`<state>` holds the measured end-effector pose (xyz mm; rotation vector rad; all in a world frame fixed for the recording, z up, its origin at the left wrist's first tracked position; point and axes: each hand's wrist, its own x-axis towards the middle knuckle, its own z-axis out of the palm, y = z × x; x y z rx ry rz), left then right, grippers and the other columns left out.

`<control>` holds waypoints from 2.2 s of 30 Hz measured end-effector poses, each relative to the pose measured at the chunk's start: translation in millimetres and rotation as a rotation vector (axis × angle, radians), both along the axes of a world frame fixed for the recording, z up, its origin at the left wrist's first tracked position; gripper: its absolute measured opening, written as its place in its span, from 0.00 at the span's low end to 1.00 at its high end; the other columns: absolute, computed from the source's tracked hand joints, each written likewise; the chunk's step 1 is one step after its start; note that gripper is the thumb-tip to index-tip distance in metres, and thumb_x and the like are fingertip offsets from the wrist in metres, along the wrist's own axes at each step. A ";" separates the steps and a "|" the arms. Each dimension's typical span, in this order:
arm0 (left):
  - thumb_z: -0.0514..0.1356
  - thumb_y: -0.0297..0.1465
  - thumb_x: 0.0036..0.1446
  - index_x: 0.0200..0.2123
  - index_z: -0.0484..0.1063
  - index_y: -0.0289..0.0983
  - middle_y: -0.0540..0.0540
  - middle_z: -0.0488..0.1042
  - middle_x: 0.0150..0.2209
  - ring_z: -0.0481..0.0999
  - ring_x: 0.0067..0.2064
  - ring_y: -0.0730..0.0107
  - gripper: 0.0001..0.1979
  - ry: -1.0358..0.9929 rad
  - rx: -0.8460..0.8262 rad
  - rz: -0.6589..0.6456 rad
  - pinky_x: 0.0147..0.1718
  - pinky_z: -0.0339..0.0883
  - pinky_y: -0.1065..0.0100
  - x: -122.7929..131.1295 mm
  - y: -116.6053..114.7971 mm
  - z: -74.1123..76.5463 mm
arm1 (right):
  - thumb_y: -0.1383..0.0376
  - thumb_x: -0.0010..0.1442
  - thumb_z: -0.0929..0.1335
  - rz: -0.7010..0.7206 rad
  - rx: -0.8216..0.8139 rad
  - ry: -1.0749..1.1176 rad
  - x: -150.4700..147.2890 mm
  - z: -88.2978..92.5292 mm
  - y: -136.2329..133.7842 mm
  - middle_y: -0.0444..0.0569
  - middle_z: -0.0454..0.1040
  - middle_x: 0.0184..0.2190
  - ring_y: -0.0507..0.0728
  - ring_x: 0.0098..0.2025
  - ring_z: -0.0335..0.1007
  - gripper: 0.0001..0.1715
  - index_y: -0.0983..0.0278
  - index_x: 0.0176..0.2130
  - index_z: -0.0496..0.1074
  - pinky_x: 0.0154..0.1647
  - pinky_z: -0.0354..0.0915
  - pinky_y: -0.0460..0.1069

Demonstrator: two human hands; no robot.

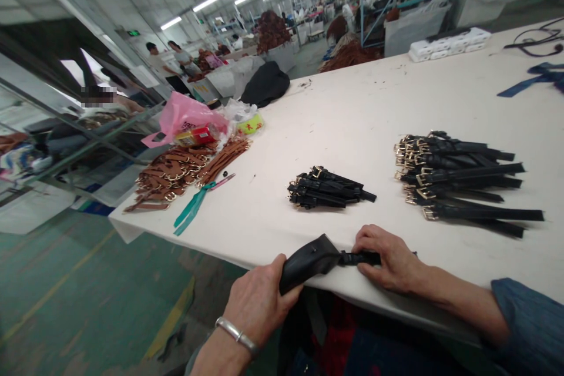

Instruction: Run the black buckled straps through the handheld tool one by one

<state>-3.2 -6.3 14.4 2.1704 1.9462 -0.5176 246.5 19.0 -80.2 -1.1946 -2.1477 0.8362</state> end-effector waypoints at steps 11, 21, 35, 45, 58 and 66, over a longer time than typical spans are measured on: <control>0.49 0.46 0.53 0.41 0.66 0.42 0.45 0.76 0.32 0.76 0.36 0.59 0.18 0.047 -0.043 0.089 0.32 0.63 0.65 -7.3 -7.3 7.0 | 0.72 0.44 0.67 -0.009 -0.017 0.028 -0.6 -0.1 -2.9 0.47 0.69 0.34 0.56 0.37 0.63 0.14 0.61 0.34 0.73 0.39 0.60 0.50; 0.48 0.42 0.56 0.41 0.64 0.45 0.48 0.77 0.36 0.77 0.36 0.61 0.14 -0.029 -0.114 0.042 0.31 0.63 0.67 22.2 -26.5 22.5 | 0.70 0.41 0.68 -0.067 -0.039 0.012 -0.9 -5.8 -2.9 0.45 0.69 0.30 0.54 0.32 0.63 0.25 0.61 0.43 0.65 0.35 0.58 0.50; 0.49 0.46 0.54 0.38 0.63 0.42 0.45 0.76 0.30 0.76 0.33 0.60 0.15 0.028 0.027 -0.044 0.29 0.64 0.65 37.1 2.1 7.8 | 0.71 0.40 0.68 -0.048 -0.122 0.032 3.3 0.1 -0.5 0.43 0.69 0.31 0.53 0.32 0.64 0.34 0.61 0.48 0.59 0.34 0.59 0.48; 0.47 0.43 0.56 0.44 0.63 0.43 0.45 0.77 0.34 0.77 0.37 0.58 0.16 0.076 -0.102 0.097 0.34 0.65 0.63 21.7 -17.0 23.5 | 0.71 0.39 0.68 -0.050 -0.122 0.045 2.0 -1.1 -0.6 0.43 0.71 0.31 0.53 0.32 0.64 0.29 0.61 0.44 0.62 0.34 0.58 0.48; 0.47 0.44 0.56 0.43 0.64 0.42 0.44 0.77 0.32 0.77 0.35 0.57 0.17 -0.003 -0.020 0.047 0.32 0.65 0.62 28.9 -22.3 7.6 | 0.72 0.39 0.68 -0.038 -0.102 0.021 4.1 0.3 0.6 0.44 0.70 0.31 0.53 0.32 0.64 0.26 0.61 0.42 0.64 0.34 0.59 0.48; 0.49 0.40 0.55 0.47 0.64 0.42 0.43 0.78 0.37 0.77 0.40 0.57 0.17 0.015 -0.106 0.129 0.37 0.66 0.61 31.8 -29.8 11.6 | 0.73 0.38 0.67 -0.052 -0.037 0.020 1.6 -2.6 0.4 0.44 0.70 0.30 0.53 0.31 0.62 0.19 0.62 0.35 0.66 0.32 0.57 0.47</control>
